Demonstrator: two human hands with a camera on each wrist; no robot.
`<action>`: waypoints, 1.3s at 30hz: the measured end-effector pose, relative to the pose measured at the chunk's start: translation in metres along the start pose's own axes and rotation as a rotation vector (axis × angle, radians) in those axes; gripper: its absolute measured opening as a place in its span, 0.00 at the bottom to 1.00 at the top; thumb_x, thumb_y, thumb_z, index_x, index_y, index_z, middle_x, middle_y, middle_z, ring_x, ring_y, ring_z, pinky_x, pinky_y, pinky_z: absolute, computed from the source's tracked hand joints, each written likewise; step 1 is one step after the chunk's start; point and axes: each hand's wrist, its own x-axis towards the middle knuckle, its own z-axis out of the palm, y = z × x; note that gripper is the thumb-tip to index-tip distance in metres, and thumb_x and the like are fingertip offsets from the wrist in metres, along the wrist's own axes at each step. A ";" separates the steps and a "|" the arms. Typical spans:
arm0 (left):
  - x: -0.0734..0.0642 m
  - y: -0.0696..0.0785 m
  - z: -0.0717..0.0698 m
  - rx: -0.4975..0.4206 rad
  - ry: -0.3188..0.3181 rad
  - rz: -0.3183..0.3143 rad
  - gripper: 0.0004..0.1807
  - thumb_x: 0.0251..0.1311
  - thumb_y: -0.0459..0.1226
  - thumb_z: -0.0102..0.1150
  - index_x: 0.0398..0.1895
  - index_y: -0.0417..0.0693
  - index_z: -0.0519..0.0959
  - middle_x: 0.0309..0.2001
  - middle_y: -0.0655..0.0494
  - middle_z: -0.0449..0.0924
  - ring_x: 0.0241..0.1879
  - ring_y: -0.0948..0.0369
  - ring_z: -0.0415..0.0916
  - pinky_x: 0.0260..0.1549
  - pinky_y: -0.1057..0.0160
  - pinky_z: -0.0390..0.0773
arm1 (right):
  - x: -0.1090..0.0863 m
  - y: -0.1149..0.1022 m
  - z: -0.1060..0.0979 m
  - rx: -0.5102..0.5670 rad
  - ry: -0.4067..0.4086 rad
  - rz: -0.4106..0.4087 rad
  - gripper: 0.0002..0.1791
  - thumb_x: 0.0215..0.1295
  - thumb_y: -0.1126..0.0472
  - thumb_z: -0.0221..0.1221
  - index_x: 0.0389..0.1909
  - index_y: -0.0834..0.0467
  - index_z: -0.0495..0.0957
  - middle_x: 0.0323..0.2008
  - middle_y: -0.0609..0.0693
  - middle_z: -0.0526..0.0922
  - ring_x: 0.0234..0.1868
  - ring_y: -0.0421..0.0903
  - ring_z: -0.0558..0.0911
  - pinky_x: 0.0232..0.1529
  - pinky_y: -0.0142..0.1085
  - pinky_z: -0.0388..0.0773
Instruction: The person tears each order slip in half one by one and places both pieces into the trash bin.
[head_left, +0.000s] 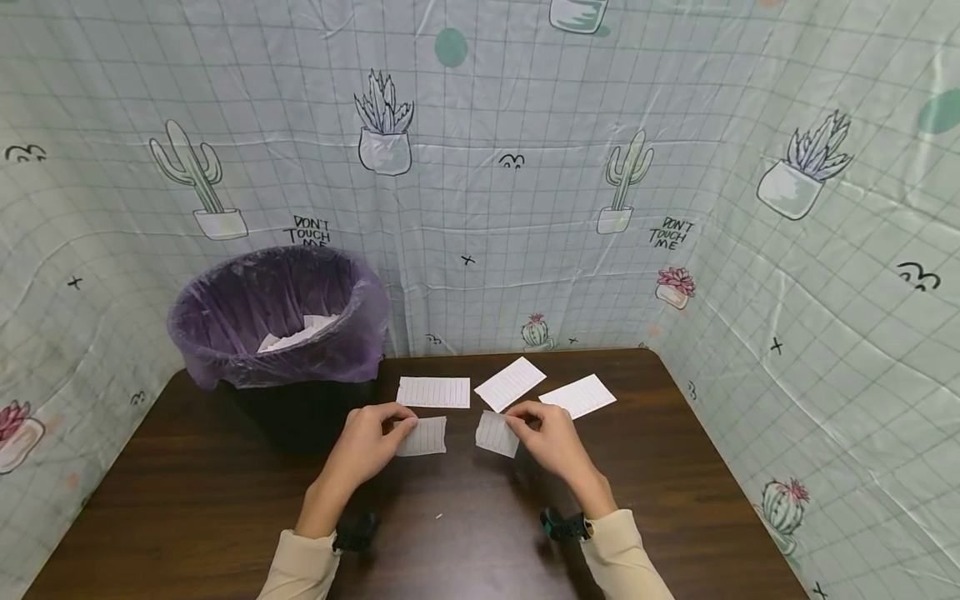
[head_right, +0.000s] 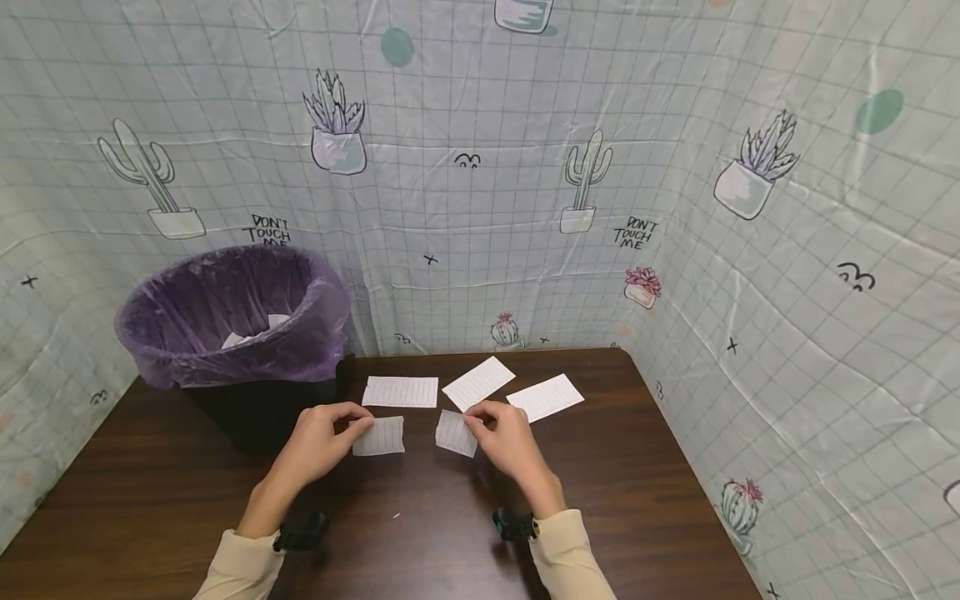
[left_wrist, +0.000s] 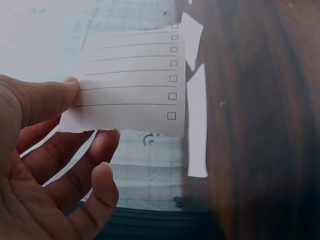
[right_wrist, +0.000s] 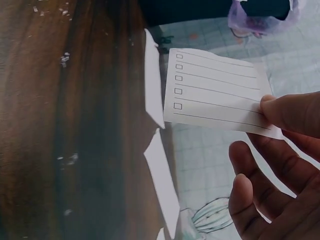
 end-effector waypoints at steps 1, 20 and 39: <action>0.001 0.001 -0.003 0.010 -0.002 0.006 0.03 0.65 0.34 0.68 0.37 0.47 0.89 0.34 0.56 0.88 0.29 0.64 0.72 0.32 0.65 0.74 | 0.001 -0.001 0.000 -0.003 0.001 -0.006 0.03 0.66 0.66 0.67 0.35 0.56 0.88 0.32 0.47 0.90 0.32 0.38 0.83 0.37 0.33 0.81; 0.012 0.018 -0.056 0.100 0.036 0.066 0.05 0.67 0.35 0.66 0.40 0.45 0.89 0.33 0.54 0.88 0.29 0.60 0.73 0.32 0.61 0.75 | 0.035 -0.034 -0.004 0.020 -0.045 -0.046 0.04 0.69 0.63 0.65 0.37 0.56 0.89 0.35 0.49 0.90 0.34 0.42 0.85 0.36 0.33 0.81; 0.016 0.043 -0.103 0.175 0.096 0.172 0.05 0.67 0.35 0.66 0.41 0.45 0.89 0.31 0.54 0.87 0.26 0.61 0.71 0.30 0.61 0.74 | 0.062 -0.067 -0.003 0.013 -0.062 -0.124 0.06 0.71 0.62 0.64 0.40 0.56 0.89 0.37 0.48 0.90 0.33 0.41 0.83 0.34 0.33 0.80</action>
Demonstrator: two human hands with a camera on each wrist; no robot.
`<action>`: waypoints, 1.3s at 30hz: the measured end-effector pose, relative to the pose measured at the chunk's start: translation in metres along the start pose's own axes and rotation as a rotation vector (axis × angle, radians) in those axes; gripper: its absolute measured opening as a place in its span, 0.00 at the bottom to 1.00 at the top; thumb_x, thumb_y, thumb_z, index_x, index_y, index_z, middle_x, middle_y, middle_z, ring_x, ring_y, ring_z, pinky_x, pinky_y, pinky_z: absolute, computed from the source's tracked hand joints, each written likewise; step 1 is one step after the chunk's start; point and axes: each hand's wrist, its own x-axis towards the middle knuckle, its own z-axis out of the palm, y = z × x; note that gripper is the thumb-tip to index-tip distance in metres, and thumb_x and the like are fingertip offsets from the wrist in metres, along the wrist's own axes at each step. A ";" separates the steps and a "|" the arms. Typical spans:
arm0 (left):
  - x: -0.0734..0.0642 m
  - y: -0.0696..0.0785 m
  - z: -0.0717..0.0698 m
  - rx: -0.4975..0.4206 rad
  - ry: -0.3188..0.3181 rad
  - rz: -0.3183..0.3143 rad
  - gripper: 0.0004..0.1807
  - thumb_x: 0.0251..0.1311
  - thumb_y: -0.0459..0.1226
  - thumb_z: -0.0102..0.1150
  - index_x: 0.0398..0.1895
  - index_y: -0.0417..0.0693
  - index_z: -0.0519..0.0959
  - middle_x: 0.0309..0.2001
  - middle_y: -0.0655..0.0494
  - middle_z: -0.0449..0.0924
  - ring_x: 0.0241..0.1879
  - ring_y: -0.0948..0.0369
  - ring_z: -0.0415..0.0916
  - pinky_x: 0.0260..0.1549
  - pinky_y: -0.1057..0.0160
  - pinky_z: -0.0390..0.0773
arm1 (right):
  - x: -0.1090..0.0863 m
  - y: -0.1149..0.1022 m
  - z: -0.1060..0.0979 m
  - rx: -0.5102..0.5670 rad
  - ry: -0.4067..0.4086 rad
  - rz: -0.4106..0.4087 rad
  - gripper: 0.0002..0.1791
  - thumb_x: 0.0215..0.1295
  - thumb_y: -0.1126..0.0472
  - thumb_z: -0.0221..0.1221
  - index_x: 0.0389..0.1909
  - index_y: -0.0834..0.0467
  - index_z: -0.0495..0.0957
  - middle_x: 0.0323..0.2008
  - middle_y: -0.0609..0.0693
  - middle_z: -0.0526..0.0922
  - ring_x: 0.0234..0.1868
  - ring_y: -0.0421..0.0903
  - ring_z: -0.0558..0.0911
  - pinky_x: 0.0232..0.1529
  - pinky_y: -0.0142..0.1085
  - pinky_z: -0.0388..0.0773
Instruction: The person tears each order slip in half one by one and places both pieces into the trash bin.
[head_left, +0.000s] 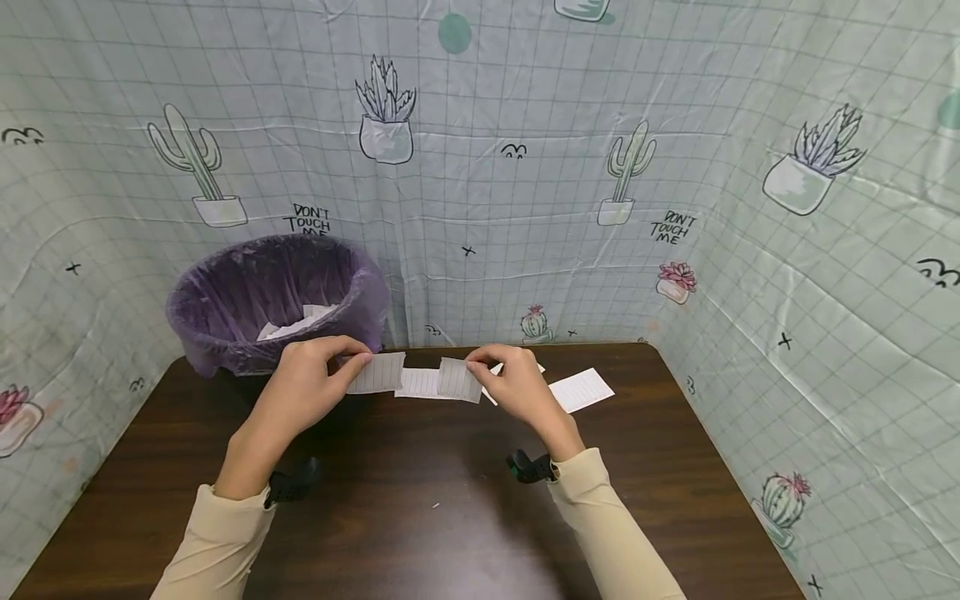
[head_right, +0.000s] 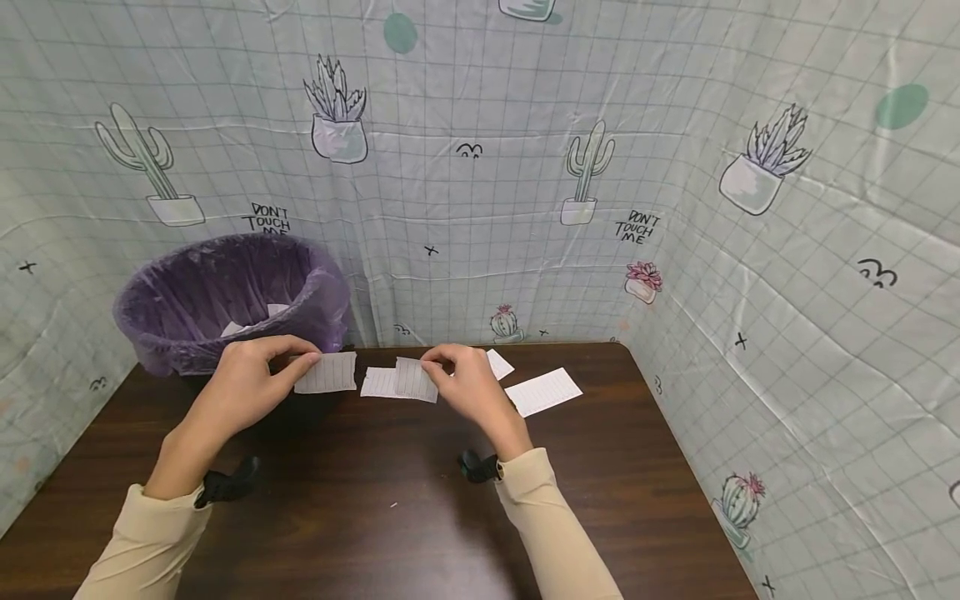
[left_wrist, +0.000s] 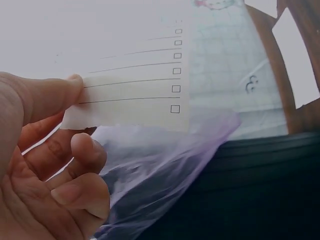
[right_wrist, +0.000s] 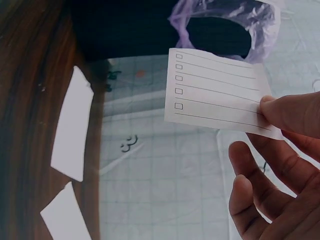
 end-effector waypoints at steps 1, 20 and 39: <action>0.001 0.001 -0.003 0.005 -0.001 0.001 0.05 0.67 0.35 0.66 0.41 0.45 0.89 0.32 0.54 0.87 0.26 0.61 0.71 0.30 0.61 0.74 | 0.002 -0.002 0.001 0.002 -0.001 -0.002 0.06 0.71 0.62 0.64 0.40 0.56 0.89 0.37 0.49 0.90 0.33 0.41 0.83 0.35 0.33 0.80; 0.008 0.005 -0.041 0.076 0.104 0.072 0.05 0.65 0.33 0.67 0.41 0.42 0.89 0.29 0.51 0.87 0.21 0.63 0.67 0.24 0.65 0.68 | 0.036 -0.044 0.011 0.111 -0.024 -0.024 0.07 0.72 0.63 0.63 0.41 0.60 0.88 0.36 0.53 0.90 0.31 0.44 0.85 0.33 0.32 0.82; 0.008 -0.001 -0.081 0.169 0.213 0.108 0.04 0.63 0.33 0.69 0.38 0.43 0.89 0.20 0.55 0.82 0.17 0.70 0.64 0.18 0.70 0.62 | 0.072 -0.093 0.006 0.015 -0.047 -0.247 0.08 0.73 0.63 0.62 0.43 0.60 0.88 0.41 0.51 0.90 0.41 0.43 0.86 0.41 0.31 0.80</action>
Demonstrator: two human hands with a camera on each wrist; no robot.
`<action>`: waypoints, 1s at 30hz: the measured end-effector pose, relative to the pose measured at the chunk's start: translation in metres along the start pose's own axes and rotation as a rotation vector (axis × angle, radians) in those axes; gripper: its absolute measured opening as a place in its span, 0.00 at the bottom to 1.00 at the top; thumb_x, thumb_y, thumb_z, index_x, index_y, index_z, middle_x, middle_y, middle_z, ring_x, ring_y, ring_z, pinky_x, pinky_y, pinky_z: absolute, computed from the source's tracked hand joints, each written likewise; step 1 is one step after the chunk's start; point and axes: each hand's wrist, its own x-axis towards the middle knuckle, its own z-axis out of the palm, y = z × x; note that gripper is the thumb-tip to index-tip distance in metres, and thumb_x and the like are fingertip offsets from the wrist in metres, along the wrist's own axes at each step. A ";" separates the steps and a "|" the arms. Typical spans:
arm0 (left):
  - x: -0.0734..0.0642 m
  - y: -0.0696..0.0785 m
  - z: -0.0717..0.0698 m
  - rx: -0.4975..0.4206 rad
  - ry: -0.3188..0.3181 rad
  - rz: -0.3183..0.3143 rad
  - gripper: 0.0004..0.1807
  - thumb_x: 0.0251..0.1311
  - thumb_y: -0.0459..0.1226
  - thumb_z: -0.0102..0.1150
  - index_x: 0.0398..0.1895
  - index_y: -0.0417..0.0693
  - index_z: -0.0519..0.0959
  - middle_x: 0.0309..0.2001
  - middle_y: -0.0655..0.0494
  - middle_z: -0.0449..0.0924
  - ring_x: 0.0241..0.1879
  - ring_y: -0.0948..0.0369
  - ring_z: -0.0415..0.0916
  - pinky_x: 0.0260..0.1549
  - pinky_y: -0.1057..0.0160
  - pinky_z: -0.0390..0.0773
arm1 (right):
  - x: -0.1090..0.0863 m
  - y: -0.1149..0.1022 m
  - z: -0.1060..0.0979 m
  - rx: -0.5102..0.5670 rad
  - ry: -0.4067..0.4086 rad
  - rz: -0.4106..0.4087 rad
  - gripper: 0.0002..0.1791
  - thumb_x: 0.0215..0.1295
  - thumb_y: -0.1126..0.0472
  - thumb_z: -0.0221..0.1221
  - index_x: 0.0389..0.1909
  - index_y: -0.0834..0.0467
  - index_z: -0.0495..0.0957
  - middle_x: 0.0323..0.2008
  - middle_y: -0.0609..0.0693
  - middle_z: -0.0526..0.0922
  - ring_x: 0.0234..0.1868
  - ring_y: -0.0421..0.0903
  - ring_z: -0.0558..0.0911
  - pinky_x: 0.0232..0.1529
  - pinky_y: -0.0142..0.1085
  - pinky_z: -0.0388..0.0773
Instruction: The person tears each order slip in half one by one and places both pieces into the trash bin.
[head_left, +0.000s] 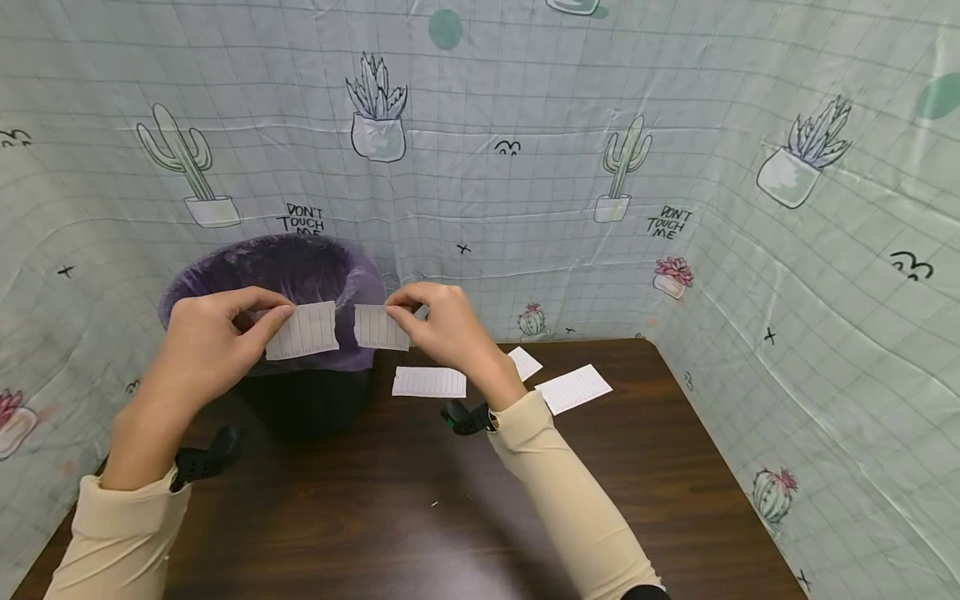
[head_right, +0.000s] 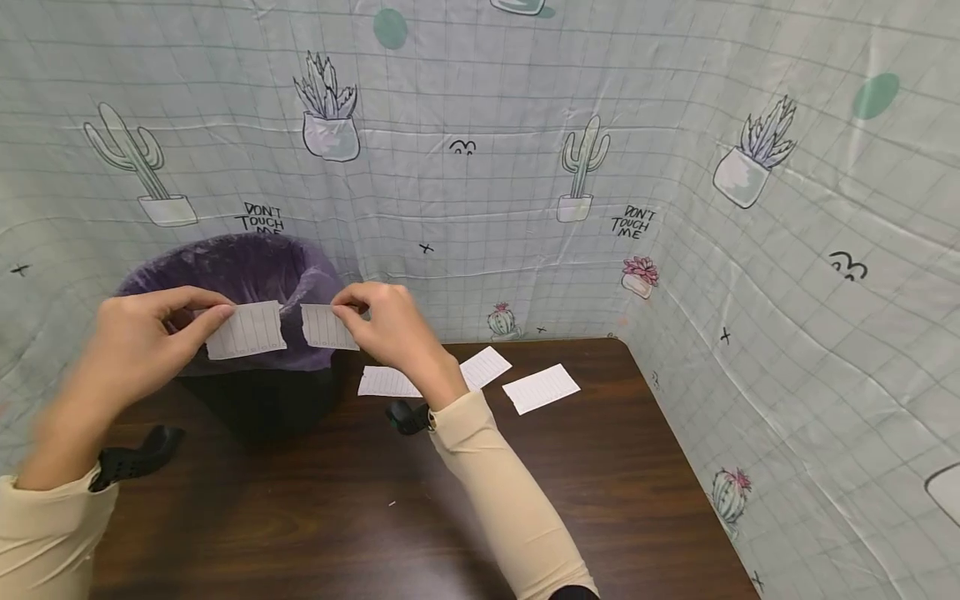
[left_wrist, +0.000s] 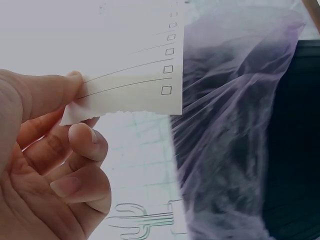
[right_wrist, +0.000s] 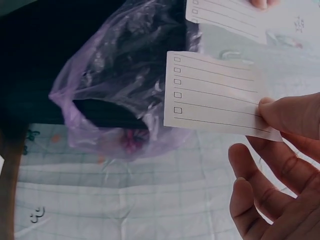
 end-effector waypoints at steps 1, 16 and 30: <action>0.000 0.000 -0.002 0.001 0.010 0.004 0.03 0.63 0.32 0.70 0.38 0.43 0.89 0.20 0.55 0.82 0.17 0.72 0.64 0.18 0.71 0.61 | 0.002 -0.003 -0.001 -0.003 -0.006 -0.004 0.08 0.73 0.62 0.62 0.44 0.60 0.88 0.41 0.51 0.90 0.41 0.43 0.86 0.41 0.30 0.79; 0.011 -0.001 -0.029 0.052 0.088 0.009 0.03 0.61 0.31 0.70 0.38 0.42 0.89 0.18 0.52 0.80 0.16 0.78 0.58 0.16 0.73 0.57 | 0.033 -0.037 -0.004 -0.063 -0.080 -0.033 0.09 0.75 0.61 0.60 0.46 0.59 0.87 0.43 0.48 0.89 0.43 0.39 0.84 0.49 0.26 0.77; 0.020 -0.009 -0.044 0.092 0.124 -0.004 0.06 0.64 0.33 0.68 0.40 0.38 0.89 0.26 0.38 0.86 0.23 0.95 0.55 0.15 0.77 0.58 | 0.052 -0.054 -0.010 -0.078 -0.053 -0.071 0.10 0.75 0.61 0.59 0.46 0.60 0.87 0.43 0.49 0.89 0.43 0.38 0.84 0.50 0.25 0.77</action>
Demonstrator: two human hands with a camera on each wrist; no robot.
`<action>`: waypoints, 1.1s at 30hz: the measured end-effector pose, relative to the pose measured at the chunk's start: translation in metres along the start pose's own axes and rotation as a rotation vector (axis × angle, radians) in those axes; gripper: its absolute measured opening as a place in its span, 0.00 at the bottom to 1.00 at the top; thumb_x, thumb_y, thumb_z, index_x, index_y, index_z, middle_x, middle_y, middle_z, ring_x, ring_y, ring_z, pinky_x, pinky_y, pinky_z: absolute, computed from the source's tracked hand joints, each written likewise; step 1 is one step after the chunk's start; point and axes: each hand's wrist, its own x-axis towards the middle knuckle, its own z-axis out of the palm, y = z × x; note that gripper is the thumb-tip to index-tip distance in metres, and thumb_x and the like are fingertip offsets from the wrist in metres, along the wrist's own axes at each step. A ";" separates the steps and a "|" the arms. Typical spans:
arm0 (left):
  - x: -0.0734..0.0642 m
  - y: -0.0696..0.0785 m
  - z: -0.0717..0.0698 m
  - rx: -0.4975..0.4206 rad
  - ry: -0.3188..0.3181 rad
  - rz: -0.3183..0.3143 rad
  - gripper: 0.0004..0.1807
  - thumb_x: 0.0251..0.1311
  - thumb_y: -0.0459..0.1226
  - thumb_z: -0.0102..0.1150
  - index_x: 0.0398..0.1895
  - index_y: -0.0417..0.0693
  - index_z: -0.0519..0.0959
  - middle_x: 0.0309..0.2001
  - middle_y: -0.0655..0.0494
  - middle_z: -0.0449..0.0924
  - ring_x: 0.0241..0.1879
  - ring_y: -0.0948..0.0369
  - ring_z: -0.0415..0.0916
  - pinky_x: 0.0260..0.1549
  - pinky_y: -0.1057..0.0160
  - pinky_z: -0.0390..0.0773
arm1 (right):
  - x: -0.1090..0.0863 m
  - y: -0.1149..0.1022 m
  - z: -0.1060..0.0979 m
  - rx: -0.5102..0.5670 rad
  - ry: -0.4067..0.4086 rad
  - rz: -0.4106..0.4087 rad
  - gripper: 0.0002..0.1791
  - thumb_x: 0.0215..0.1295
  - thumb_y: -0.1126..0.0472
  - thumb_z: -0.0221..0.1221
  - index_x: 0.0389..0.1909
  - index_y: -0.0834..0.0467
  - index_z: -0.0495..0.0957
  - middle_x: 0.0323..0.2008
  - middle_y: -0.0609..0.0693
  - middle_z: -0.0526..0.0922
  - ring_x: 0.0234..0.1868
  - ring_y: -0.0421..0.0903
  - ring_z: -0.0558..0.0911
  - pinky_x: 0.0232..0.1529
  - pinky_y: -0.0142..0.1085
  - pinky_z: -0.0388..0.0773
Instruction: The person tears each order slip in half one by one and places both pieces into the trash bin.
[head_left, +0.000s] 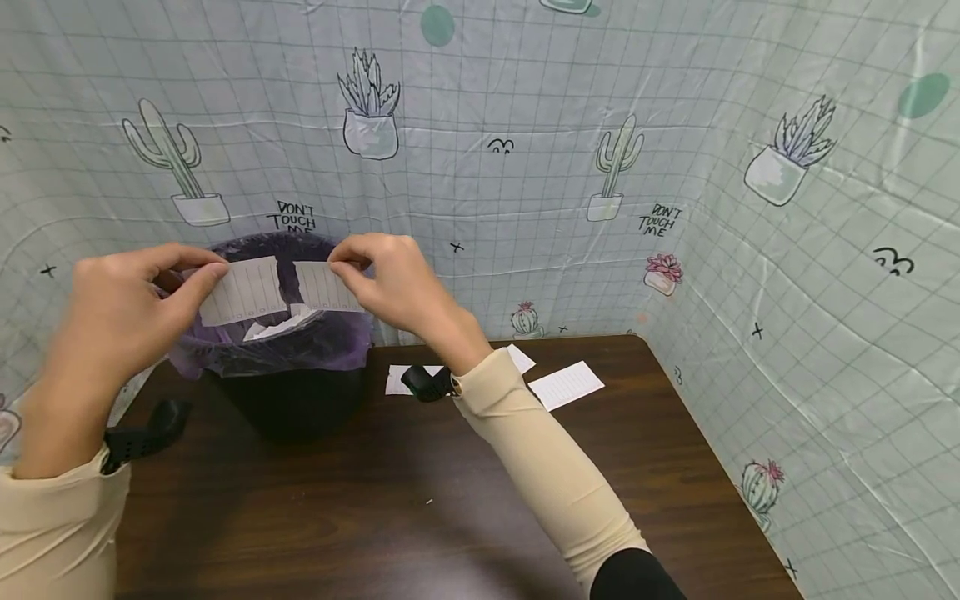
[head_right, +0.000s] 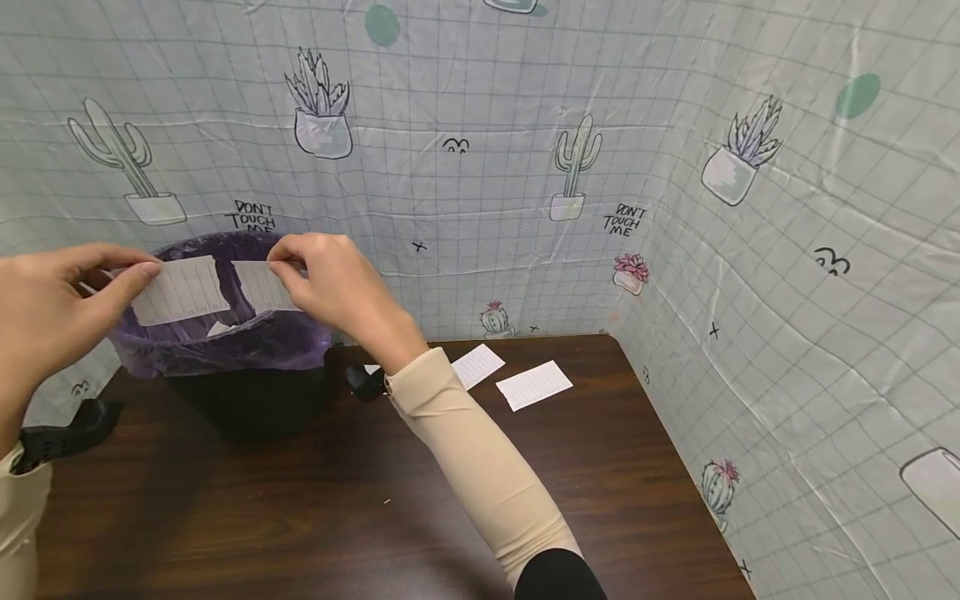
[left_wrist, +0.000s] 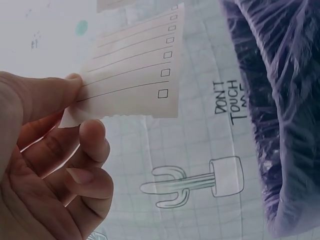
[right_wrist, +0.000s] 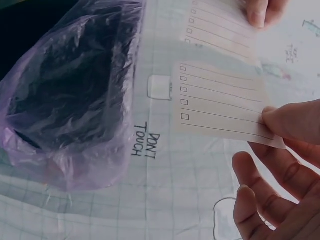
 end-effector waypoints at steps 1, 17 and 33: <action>0.000 -0.001 -0.001 0.008 -0.004 -0.009 0.07 0.64 0.33 0.68 0.40 0.38 0.89 0.26 0.38 0.86 0.25 0.97 0.54 0.16 0.78 0.58 | 0.001 0.000 0.000 0.008 0.000 0.000 0.10 0.75 0.61 0.59 0.46 0.60 0.87 0.43 0.49 0.89 0.43 0.38 0.84 0.50 0.25 0.77; 0.005 -0.021 -0.003 0.094 -0.110 -0.127 0.14 0.72 0.39 0.59 0.47 0.36 0.86 0.34 0.32 0.86 0.33 0.38 0.80 0.17 0.70 0.61 | 0.021 0.010 0.009 0.100 0.068 0.030 0.09 0.74 0.60 0.61 0.45 0.58 0.88 0.40 0.48 0.90 0.39 0.38 0.84 0.44 0.27 0.77; 0.004 -0.035 0.004 0.091 -0.196 -0.196 0.14 0.73 0.38 0.58 0.48 0.36 0.85 0.39 0.29 0.85 0.34 0.37 0.81 0.20 0.64 0.66 | 0.037 0.010 0.027 0.116 0.004 0.168 0.11 0.76 0.56 0.59 0.49 0.54 0.87 0.45 0.46 0.90 0.43 0.37 0.84 0.42 0.23 0.75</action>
